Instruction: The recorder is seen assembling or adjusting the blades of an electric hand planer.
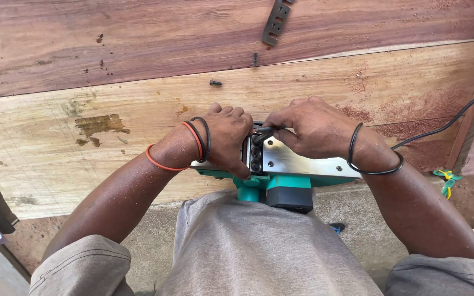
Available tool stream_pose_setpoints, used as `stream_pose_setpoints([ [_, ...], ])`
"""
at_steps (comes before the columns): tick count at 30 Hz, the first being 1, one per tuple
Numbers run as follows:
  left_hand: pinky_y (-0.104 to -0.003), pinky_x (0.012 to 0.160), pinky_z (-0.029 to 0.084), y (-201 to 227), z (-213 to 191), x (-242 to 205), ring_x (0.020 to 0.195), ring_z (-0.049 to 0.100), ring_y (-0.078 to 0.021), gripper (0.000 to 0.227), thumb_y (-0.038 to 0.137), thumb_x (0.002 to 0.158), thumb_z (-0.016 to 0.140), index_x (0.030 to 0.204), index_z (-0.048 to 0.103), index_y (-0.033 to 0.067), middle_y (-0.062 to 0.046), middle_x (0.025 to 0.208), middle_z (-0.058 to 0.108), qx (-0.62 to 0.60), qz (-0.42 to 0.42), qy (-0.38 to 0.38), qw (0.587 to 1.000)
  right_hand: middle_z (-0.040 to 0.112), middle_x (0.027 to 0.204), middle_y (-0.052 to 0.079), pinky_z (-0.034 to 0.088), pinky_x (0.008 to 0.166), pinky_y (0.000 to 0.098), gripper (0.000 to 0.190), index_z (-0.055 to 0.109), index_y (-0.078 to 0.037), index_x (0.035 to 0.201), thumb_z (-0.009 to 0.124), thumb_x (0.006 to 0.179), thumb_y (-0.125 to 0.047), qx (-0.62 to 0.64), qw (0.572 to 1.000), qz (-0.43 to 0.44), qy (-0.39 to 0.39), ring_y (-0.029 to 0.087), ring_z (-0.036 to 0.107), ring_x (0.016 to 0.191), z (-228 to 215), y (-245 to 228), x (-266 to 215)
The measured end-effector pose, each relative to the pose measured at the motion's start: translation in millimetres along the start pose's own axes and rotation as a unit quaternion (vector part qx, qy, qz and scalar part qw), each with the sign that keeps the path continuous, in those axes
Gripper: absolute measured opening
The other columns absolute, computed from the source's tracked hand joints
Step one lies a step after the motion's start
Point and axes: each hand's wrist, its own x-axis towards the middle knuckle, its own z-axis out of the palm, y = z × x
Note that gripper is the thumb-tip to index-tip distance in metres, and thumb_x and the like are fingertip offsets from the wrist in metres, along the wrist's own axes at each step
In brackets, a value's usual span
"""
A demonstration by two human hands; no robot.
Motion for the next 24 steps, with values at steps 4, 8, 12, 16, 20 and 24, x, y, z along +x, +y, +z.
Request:
stream_pose_setpoints([
  [4,-0.044,0.103,0.038,-1,2,0,0.117,0.055,-0.0320,0.093,0.064,0.051,0.085,0.119,0.063,0.0036,-0.016,0.118,0.060,-0.002,0.006,0.011,1.000,0.073,0.084,0.013,0.053,0.082,0.0497,0.026,0.076,-0.020,0.112,0.067,0.088,-0.025,-0.001,1.000,0.022,-0.011,0.034,0.069,0.090,-1,-1,-1],
  [8,-0.044,0.104,0.038,1,0,1,0.117,0.055,-0.0317,0.097,0.065,0.051,0.085,0.121,0.061,0.0020,-0.017,0.117,0.060,0.009,-0.002,-0.006,1.000,0.073,0.083,0.014,0.053,0.081,0.0504,0.027,0.076,-0.017,0.112,0.067,0.088,-0.023,0.007,1.000,-0.002,0.013,0.036,0.069,0.088,-1,0,-2],
  [12,-0.044,0.104,0.037,3,-2,0,0.118,0.055,-0.0319,0.100,0.066,0.052,0.086,0.123,0.060,0.0002,-0.017,0.119,0.060,0.013,-0.005,-0.007,1.000,0.074,0.084,0.016,0.054,0.078,0.0513,0.027,0.069,-0.013,0.116,0.062,0.092,-0.023,0.025,0.999,0.040,-0.018,0.038,0.071,0.085,-6,-5,-3],
  [16,-0.042,0.104,0.038,3,-3,-4,0.117,0.056,-0.0304,0.098,0.065,0.052,0.084,0.124,0.060,0.0027,-0.017,0.119,0.060,-0.008,-0.001,0.001,1.000,0.074,0.084,0.016,0.055,0.076,0.0497,0.028,0.059,-0.009,0.118,0.060,0.095,-0.025,0.069,0.992,0.102,-0.039,0.038,0.073,0.084,-3,-5,-1],
  [20,-0.042,0.103,0.038,3,-4,-4,0.117,0.055,-0.0302,0.098,0.065,0.052,0.084,0.124,0.060,0.0026,-0.016,0.118,0.060,-0.004,-0.002,-0.002,1.000,0.077,0.088,0.017,0.056,0.078,0.0482,0.037,0.055,-0.008,0.126,0.061,0.094,-0.024,0.096,0.991,0.089,-0.014,0.038,0.074,0.087,-3,-8,-2],
  [24,-0.043,0.103,0.039,4,-4,-3,0.118,0.056,-0.0313,0.100,0.065,0.053,0.084,0.124,0.059,-0.0006,-0.018,0.119,0.060,0.009,-0.006,-0.011,1.000,0.079,0.091,0.014,0.058,0.080,0.0451,0.064,0.035,-0.019,0.155,0.059,0.095,-0.024,0.111,0.984,0.133,-0.031,0.035,0.076,0.085,-10,-17,-2],
])
